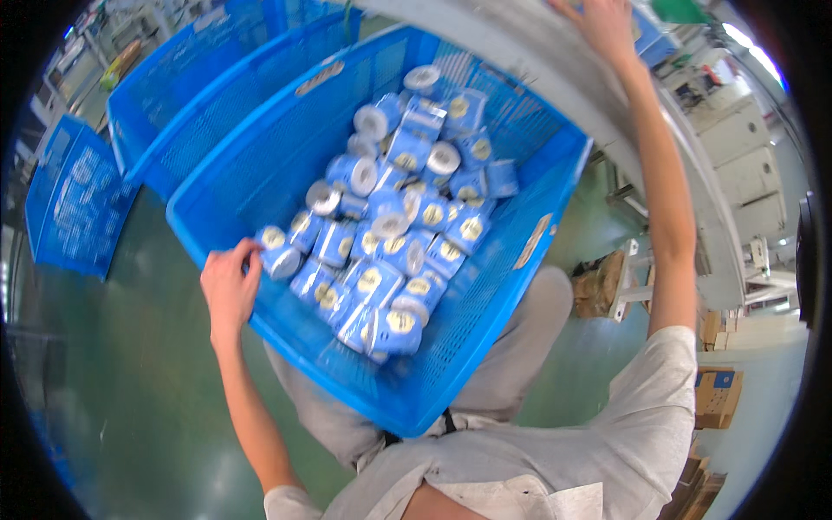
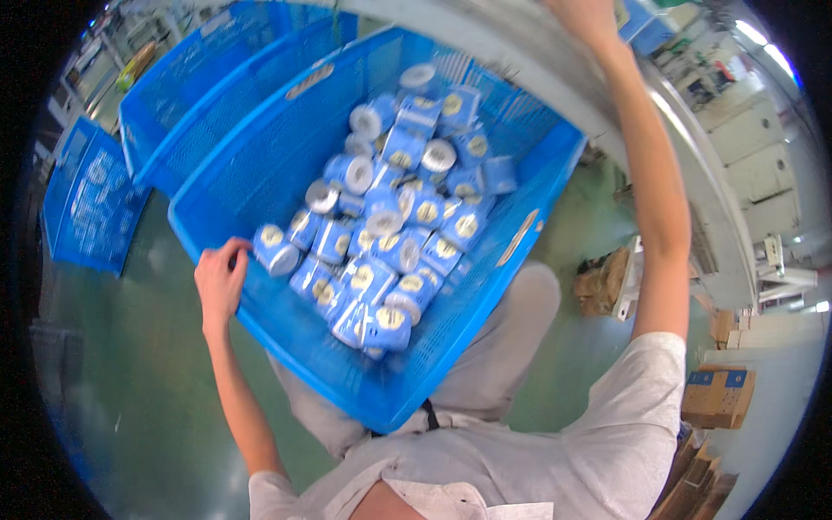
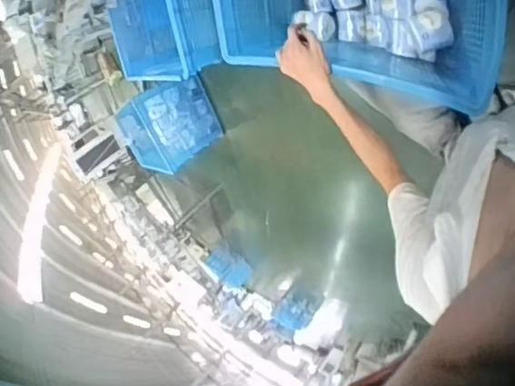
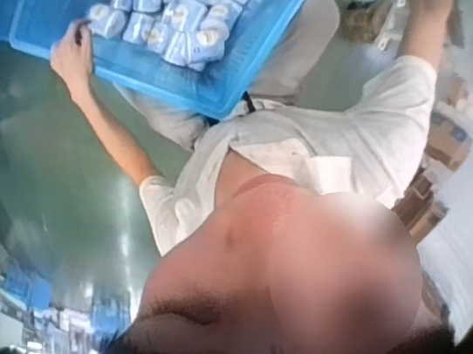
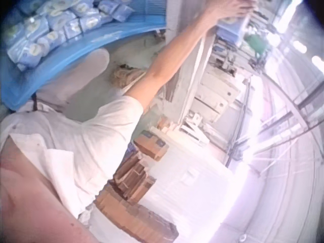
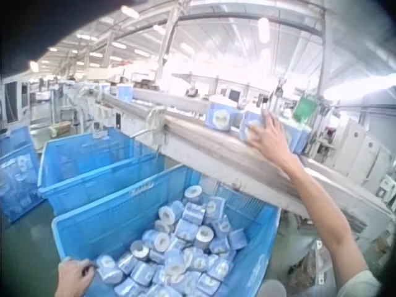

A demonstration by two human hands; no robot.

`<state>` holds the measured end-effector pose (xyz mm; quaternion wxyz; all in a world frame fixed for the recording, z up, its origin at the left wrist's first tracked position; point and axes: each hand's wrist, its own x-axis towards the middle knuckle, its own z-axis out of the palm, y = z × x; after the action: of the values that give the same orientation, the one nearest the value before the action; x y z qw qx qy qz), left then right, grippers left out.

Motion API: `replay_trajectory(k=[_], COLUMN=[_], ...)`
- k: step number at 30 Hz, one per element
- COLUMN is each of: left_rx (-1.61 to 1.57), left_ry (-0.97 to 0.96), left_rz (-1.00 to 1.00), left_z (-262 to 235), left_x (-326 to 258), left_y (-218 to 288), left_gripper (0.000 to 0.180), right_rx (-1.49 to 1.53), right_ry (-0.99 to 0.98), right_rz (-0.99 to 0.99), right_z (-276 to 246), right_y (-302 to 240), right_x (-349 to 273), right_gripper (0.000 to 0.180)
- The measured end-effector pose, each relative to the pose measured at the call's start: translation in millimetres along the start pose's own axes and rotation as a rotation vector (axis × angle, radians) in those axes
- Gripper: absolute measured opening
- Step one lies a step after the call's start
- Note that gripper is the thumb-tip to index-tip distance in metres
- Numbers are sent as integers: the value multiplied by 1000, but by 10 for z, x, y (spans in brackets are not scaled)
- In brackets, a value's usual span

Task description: The person picks up rolls of blue-labeled paper products from a large blue bin and places them onto a moving conveyor belt one by one.

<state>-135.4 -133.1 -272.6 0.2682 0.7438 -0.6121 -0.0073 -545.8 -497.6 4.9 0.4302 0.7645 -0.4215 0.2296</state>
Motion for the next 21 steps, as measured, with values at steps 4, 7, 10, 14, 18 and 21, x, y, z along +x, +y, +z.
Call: replay_trajectory(k=[4, 7, 10, 14, 18, 21], left_rx=[76, 17, -8, 17, -16, -17], left_ry=[-24, -37, -20, -9, 4, -42], left_rz=[-93, -123, -103, -143, -80, -113], left_z=[-144, -105, -76, -92, -91, -77], left_x=[-219, -149, -70, -231, -89, -70], left_y=[-170, -109, -40, -140, -61, -83], left_gripper=[14, 15, 16, 16, 15, 15], right_rx=[216, 538, 663, 602, 752, 522], right_ry=[122, -68, -660, -1464, -1402, -1422], right_rz=[-90, -421, -947, -420, 311, 238], right_z=[297, 506, 959, 1474, 2333, 2164], right_y=[-1326, -2073, -2893, -3993, -4141, -4388], right_x=[45, -554, -1680, -2698, -3367, -3214], right_gripper=[48, 41, 48, 103, 129, 134])
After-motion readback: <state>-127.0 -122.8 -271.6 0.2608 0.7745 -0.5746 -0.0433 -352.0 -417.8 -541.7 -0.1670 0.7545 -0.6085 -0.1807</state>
